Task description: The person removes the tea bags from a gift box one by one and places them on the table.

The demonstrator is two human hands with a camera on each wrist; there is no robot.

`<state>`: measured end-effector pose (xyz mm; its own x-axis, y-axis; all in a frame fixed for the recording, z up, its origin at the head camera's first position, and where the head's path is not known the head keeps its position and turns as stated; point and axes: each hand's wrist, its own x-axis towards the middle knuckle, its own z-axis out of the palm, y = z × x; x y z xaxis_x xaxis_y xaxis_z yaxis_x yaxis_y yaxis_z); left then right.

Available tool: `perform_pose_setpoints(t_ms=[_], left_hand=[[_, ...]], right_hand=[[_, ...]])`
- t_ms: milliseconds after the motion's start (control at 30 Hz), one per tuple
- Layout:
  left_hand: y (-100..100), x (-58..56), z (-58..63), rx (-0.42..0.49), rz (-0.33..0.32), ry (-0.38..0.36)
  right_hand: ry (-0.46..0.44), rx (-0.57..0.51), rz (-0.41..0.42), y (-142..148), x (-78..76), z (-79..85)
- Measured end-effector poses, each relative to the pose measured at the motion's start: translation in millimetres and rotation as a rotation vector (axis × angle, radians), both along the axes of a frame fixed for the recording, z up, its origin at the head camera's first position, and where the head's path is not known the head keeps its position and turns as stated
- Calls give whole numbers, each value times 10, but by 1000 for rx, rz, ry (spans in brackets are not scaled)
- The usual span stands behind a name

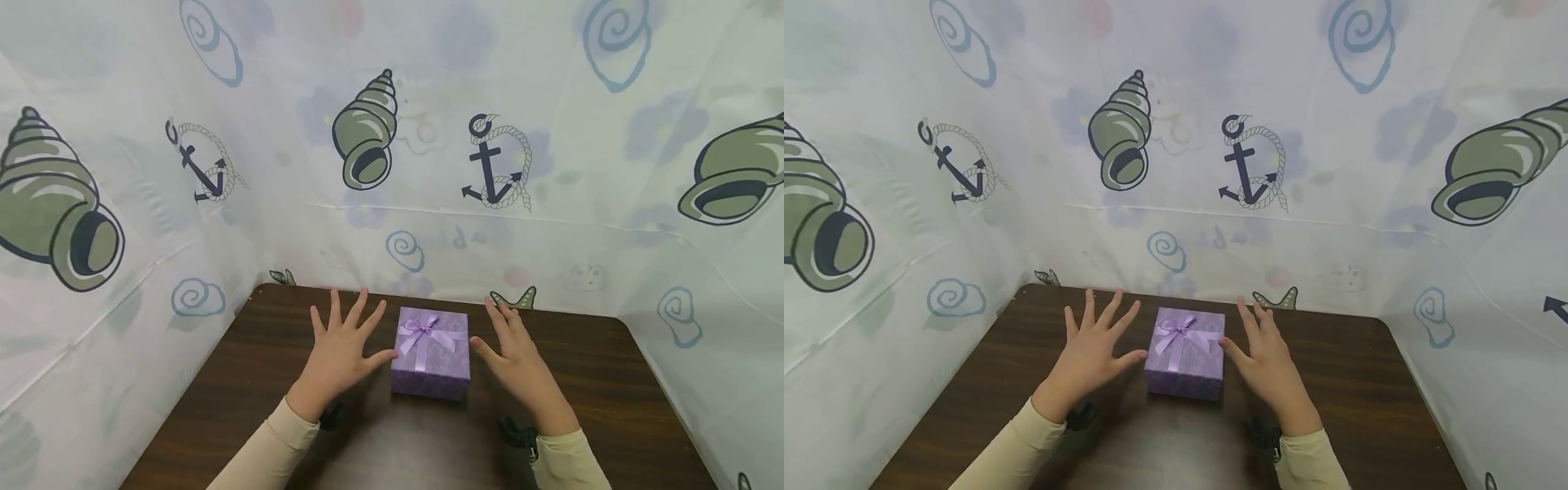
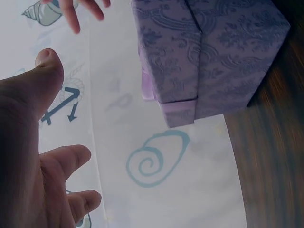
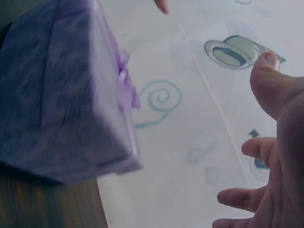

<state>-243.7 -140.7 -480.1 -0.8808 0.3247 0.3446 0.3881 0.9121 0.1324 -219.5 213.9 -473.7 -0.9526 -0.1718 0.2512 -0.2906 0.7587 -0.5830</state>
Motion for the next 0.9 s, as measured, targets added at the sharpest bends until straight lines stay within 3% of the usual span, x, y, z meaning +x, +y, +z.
perform_pose_setpoints(t_ms=[167,533,633,733,900], left_hand=[[48,15,-17,4,7,-19],[180,68,-37,99,-15,-64],[220,69,-72,168,-51,-130],[237,43,-126,295,-87,-231],[244,-17,-267,441,-91,-342]], right_hand=[[2,-27,28,-147,-20,15],[-107,-48,33,-295,-81,-82],[-131,-44,51,-307,-97,-99],[-160,-34,72,-311,-127,-122],[-217,-21,100,-314,-130,-150]])
